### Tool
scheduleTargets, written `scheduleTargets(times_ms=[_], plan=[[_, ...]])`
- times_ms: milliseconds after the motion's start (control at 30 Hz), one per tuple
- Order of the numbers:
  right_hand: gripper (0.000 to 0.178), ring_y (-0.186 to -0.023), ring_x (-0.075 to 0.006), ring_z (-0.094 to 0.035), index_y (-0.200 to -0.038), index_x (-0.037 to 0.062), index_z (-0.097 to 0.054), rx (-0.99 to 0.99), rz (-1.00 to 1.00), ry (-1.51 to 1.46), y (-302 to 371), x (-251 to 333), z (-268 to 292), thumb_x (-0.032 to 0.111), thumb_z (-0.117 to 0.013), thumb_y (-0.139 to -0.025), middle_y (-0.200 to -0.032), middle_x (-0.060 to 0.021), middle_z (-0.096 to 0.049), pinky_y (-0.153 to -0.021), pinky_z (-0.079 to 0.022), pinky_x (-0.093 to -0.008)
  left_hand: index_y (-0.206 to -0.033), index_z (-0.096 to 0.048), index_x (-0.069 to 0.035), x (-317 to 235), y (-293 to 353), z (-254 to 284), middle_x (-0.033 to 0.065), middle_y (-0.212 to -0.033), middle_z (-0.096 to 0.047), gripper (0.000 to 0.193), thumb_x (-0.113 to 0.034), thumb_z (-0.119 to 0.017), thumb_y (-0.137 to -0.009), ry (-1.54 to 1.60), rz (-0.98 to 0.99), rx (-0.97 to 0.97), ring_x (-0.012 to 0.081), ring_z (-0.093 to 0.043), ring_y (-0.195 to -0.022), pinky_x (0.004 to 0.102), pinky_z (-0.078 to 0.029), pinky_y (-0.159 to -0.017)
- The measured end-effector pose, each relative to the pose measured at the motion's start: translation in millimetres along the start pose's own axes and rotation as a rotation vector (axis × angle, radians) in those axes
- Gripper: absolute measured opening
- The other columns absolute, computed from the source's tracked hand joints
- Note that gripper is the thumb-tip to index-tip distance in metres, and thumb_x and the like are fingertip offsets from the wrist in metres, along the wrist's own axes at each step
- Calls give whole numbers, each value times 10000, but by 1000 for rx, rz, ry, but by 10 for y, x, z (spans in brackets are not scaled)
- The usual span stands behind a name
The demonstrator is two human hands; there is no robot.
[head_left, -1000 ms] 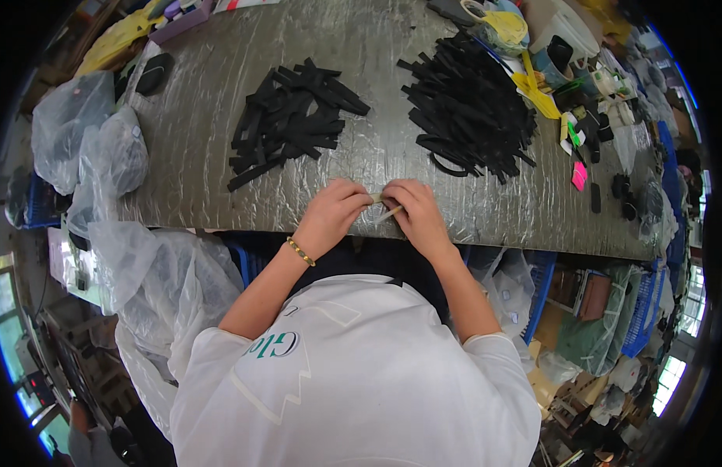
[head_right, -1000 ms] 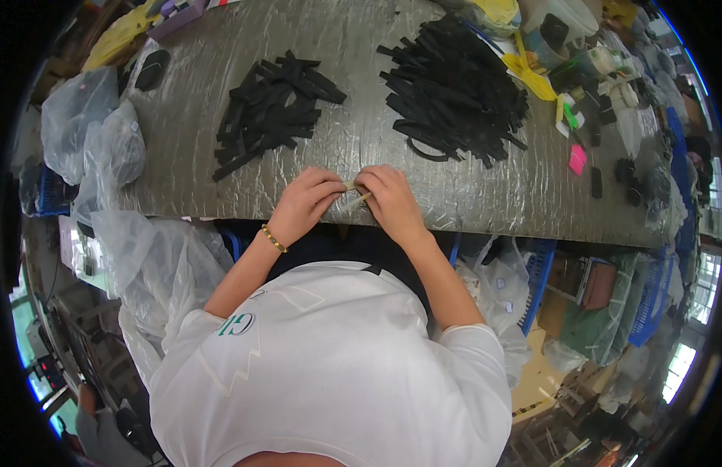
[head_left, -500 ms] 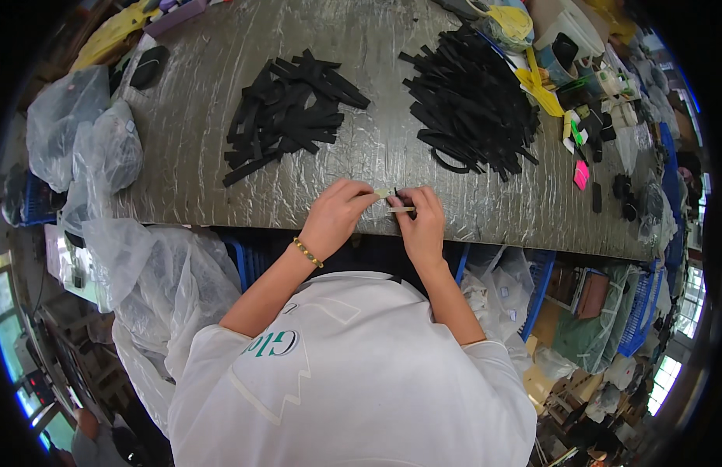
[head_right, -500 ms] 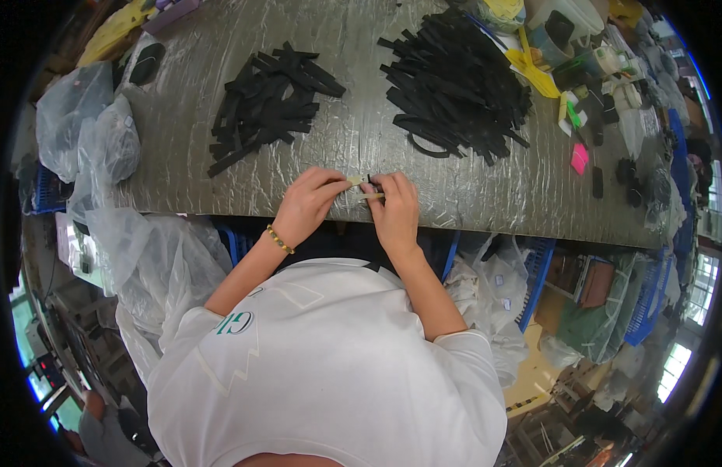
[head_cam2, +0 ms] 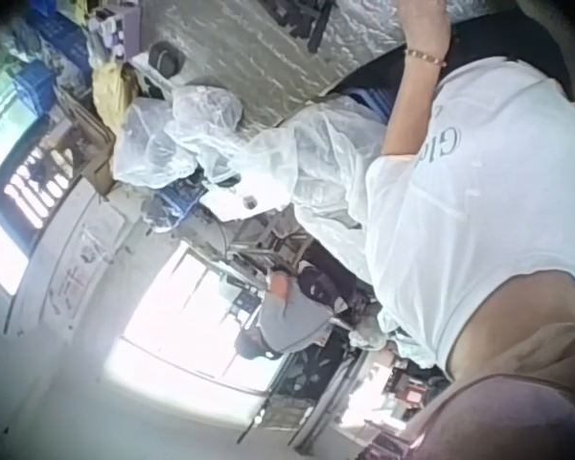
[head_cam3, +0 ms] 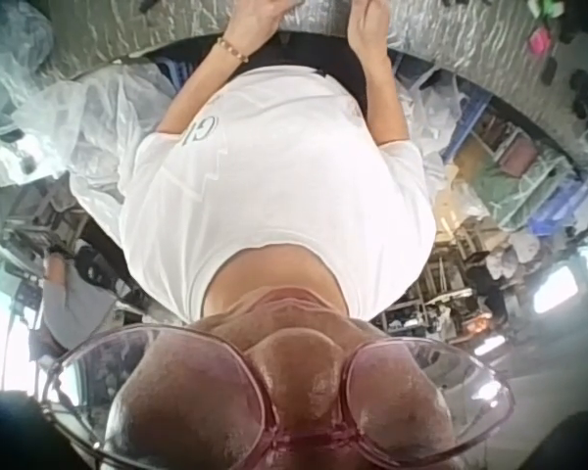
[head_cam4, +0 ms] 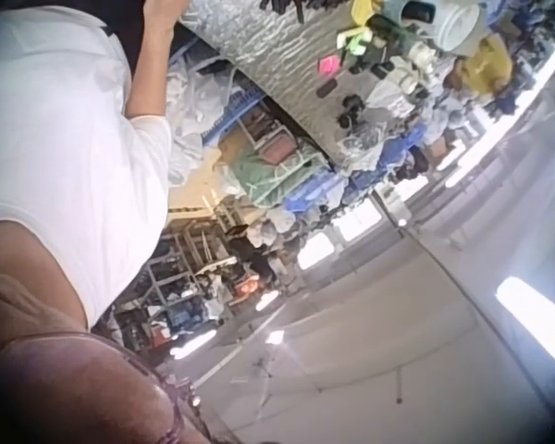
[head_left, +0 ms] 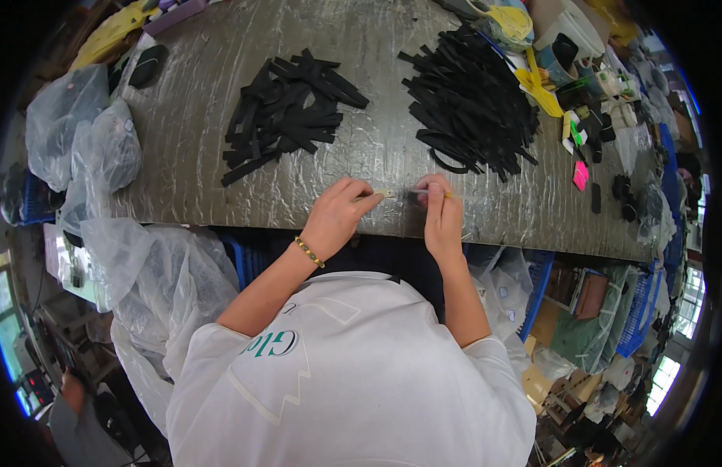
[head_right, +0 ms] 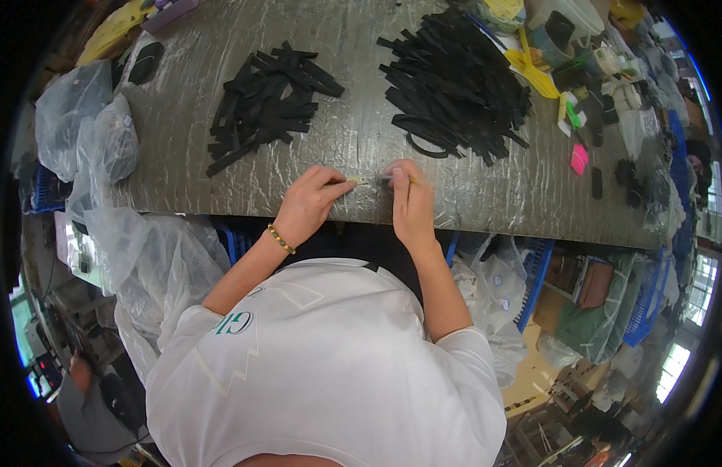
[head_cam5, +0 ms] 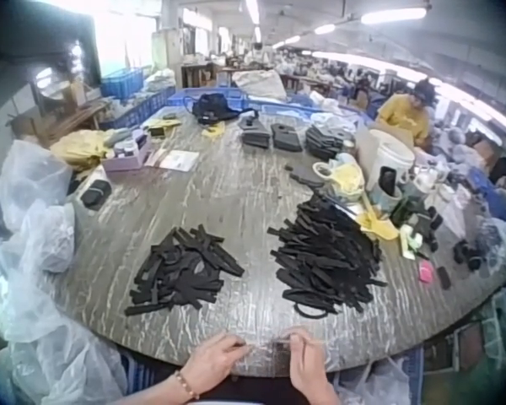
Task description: Preparing small black components for shoe manufacturing by aligning and inspecting them on a workbench.
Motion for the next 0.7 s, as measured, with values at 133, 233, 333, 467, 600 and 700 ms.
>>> scheduleTargets(times_ms=[133, 233, 333, 467, 600, 700], plan=[[200, -760, -91, -629, -962, -42, -652, 189, -233, -257, 53, -189, -193, 140, -586, -1014, -830, -47, -672, -699, -496, -241, -1073, -722, -88, -2, -8, -15, 36, -940, -602, 357, -22, -623, -737, -36, -20, 8, 225, -593, -932, 336, -526, -807], [188, -764, -84, -643, -957, -55, -670, 183, -230, -185, 56, -180, -199, 129, -639, -980, -818, -45, -687, -696, -501, -223, -1076, -724, -93, -6, 0, -23, 30, -942, -598, 359, -27, -627, -737, -40, -20, 7, 221, -592, -930, 332, -527, -801], [185, -736, -84, -641, -936, -61, -683, 180, -176, -121, 31, -143, -206, 120, -658, -966, -796, -46, -691, -676, -502, -229, -1078, -726, -95, -2, 2, -26, 29, -939, -595, 360, -27, -629, -738, -53, -26, 0, 217, -592, -927, 332, -529, -799], [185, -729, -81, -641, -929, -63, -687, 169, -166, -106, 29, -125, -209, 117, -657, -964, -799, -53, -696, -665, -504, -234, -1080, -729, -96, 8, 1, -34, 28, -937, -595, 362, -26, -630, -739, -51, -21, 5, 217, -591, -924, 331, -530, -800], [175, -723, -84, -643, -936, -63, -687, 145, -151, -100, 28, -118, -201, 106, -650, -964, -804, -57, -699, -656, -505, -242, -1078, -731, -96, 8, -2, -40, 28, -933, -596, 360, -27, -629, -740, -40, -19, 5, 218, -589, -919, 331, -528, -802], [169, -721, -95, -647, -940, -65, -686, 153, -125, -64, 41, -105, -191, 98, -648, -963, -806, -62, -700, -660, -508, -245, -1077, -732, -91, 1, 1, -32, 31, -925, -597, 358, -21, -624, -743, -22, -6, 5, 224, -587, -918, 336, -525, -806]])
Point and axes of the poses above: each hand's wrist, its own y-axis away from the middle knuckle, its own z-axis out of the back of the hand, x = y × z, the point moved 5 cm from there along -y, towards the middle knuckle
